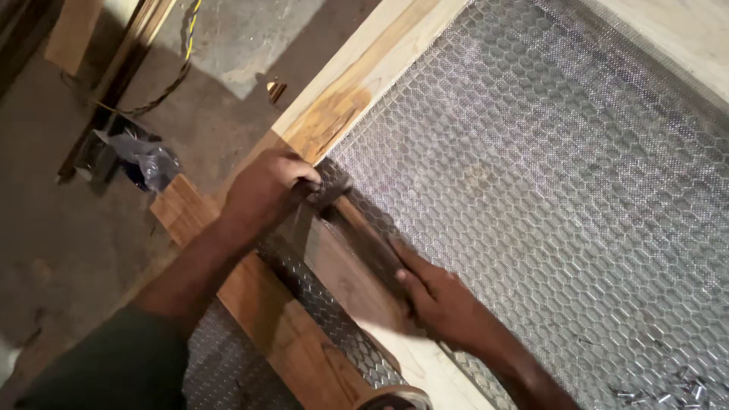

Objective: The person kneels over a wooden frame lying on the floor and hammers nails along its edge to fasten hexagonal wire mesh to the frame. They pick nails one at a time, position them through the mesh against the wood, and drive them in with a hammer, working along different sides of the frame.

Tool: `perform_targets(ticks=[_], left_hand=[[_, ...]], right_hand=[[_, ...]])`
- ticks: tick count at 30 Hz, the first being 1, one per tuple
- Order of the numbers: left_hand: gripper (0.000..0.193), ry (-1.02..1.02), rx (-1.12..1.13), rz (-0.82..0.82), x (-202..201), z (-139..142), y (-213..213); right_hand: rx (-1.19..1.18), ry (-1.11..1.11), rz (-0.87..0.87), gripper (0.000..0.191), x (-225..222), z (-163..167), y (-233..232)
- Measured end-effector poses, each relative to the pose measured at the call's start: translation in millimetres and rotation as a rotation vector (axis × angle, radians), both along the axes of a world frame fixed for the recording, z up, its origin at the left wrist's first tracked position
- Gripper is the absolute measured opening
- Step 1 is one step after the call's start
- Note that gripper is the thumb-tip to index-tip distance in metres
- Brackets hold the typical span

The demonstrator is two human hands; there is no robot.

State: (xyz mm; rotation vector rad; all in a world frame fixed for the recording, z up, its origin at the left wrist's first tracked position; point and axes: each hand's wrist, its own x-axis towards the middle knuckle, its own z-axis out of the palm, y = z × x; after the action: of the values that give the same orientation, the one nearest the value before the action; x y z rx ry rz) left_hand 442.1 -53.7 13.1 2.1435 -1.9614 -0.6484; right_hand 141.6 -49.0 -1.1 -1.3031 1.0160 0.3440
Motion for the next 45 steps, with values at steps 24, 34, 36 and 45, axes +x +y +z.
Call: perform_targets(ticks=[24, 34, 36, 45], left_hand=[[0.012, -0.119, -0.097, -0.109, 6, -22, 9], [0.014, 0.01, -0.117, -0.196, 16, -15, 3], [0.011, 0.036, -0.116, -0.209, 20, -14, 4], [0.006, -0.186, -0.262, -0.335, 25, -19, 2]], right_hand=[[-0.216, -0.014, -0.054, 0.063, -31, -9, 37], [-0.131, 0.059, -0.04, 0.062, -16, 14, 18], [-0.169, 0.033, -0.059, 0.064, -15, 13, 19], [-0.264, -0.116, -0.134, 0.063, -12, -2, 24]])
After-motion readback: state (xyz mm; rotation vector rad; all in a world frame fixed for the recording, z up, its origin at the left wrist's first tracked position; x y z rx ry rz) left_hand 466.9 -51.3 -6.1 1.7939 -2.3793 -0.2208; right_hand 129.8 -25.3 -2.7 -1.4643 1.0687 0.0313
